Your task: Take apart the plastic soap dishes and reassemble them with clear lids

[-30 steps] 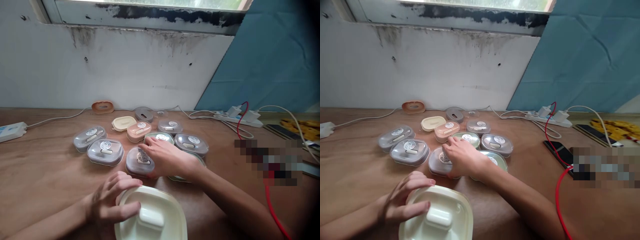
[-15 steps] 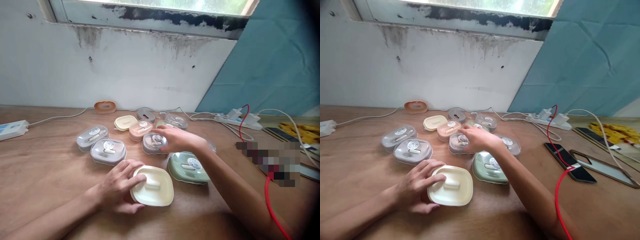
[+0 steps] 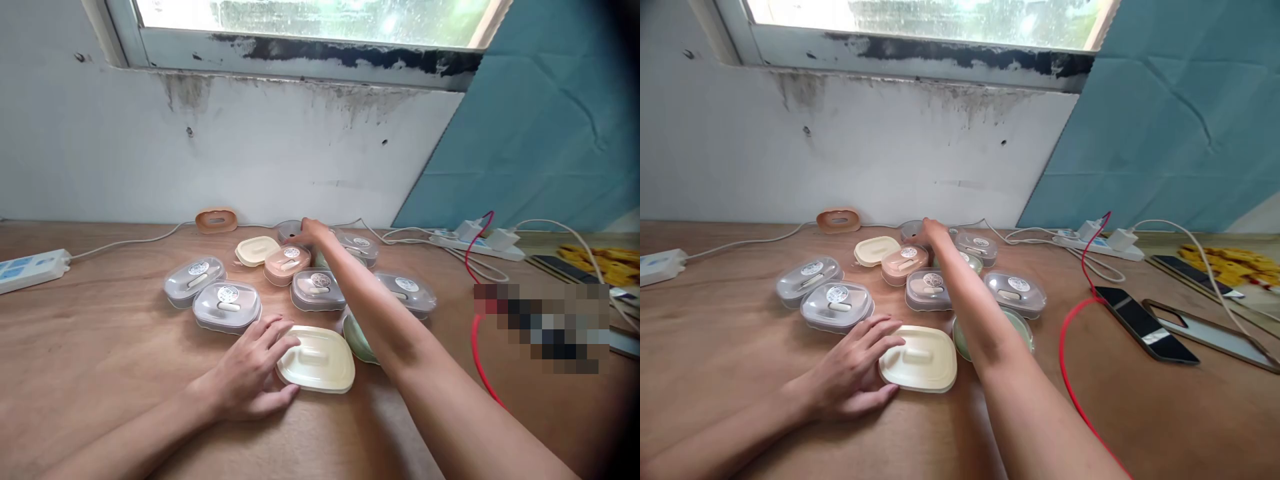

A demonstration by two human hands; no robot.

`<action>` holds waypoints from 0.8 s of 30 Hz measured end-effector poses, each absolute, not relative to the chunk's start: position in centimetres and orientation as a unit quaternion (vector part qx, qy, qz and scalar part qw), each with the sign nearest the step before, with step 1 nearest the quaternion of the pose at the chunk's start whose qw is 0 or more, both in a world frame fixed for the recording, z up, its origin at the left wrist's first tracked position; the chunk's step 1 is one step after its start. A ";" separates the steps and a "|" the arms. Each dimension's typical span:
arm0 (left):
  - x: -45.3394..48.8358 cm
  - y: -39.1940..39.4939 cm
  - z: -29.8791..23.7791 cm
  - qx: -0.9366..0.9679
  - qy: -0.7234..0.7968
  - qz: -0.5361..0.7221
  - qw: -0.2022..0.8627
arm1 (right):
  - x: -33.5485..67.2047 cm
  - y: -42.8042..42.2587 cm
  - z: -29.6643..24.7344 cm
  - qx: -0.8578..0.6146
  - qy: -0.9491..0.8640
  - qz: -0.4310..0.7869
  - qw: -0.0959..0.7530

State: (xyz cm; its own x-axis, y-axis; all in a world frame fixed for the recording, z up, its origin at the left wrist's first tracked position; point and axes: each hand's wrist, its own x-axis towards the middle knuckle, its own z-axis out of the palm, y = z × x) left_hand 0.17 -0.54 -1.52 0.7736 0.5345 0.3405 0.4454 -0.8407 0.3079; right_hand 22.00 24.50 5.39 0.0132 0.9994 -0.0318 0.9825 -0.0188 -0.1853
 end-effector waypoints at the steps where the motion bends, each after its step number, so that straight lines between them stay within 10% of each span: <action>1: 0.2 -0.5 -1.6 0.934 0.264 0.215 0.110 | 21.9 24.5 5.2 -0.710 -0.697 0.080 0.067; 13: -0.2 -0.3 -2.1 0.867 0.339 0.293 0.218 | 23.9 14.1 11.6 -0.552 -0.773 0.191 0.246; 24: -0.4 -0.1 -1.7 0.790 0.410 0.285 0.355 | 26.1 3.7 11.6 -0.447 -0.855 0.262 -0.010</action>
State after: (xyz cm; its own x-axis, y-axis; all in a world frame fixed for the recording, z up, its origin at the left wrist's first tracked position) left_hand -0.37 -0.12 -1.69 0.5015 0.8501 0.1604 0.4447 -0.4124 0.7951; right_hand 26.13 3.67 11.58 -0.6010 0.7585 -0.2519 0.7695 0.4639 -0.4391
